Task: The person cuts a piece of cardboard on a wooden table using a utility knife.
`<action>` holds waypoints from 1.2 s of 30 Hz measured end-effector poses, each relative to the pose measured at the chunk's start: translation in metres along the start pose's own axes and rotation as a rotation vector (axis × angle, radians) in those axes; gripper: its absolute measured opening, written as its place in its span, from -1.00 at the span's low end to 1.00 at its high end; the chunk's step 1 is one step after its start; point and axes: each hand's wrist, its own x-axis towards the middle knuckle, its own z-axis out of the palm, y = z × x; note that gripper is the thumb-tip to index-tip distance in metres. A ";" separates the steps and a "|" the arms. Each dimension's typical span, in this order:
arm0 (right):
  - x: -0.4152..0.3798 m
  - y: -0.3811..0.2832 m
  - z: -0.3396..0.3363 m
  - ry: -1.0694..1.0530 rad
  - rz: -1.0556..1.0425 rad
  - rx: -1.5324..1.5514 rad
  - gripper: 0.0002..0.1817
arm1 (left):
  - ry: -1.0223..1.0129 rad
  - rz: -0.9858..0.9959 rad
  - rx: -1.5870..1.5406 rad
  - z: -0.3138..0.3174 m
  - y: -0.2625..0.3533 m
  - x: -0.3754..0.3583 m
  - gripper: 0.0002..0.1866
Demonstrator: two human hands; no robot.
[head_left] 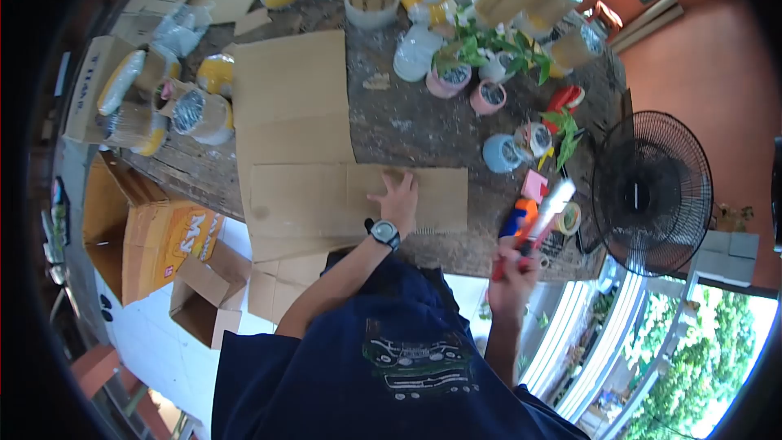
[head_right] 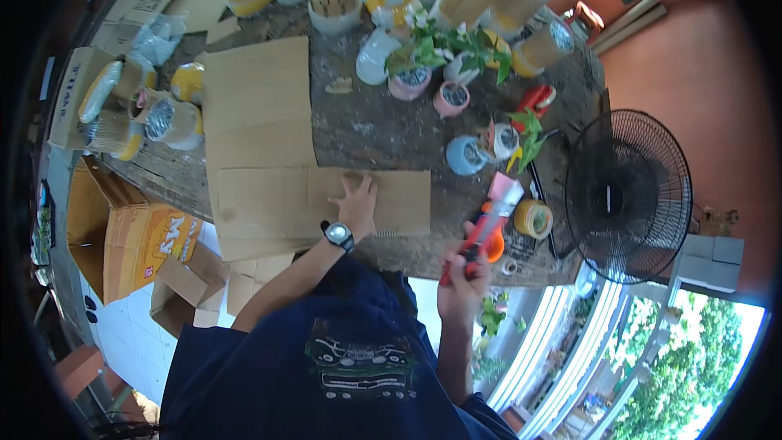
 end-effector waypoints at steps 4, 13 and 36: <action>-0.006 -0.122 0.112 -0.393 -0.403 0.588 -0.65 | 0.001 0.028 -0.012 -0.006 -0.005 -0.004 -0.05; -0.028 -0.226 0.181 -1.040 -1.498 0.567 -0.39 | -0.008 0.002 -0.048 -0.005 -0.003 -0.009 -0.07; -0.048 -0.222 0.184 -1.005 -1.370 0.601 -0.39 | -0.001 0.019 -0.040 0.000 -0.004 -0.006 -0.09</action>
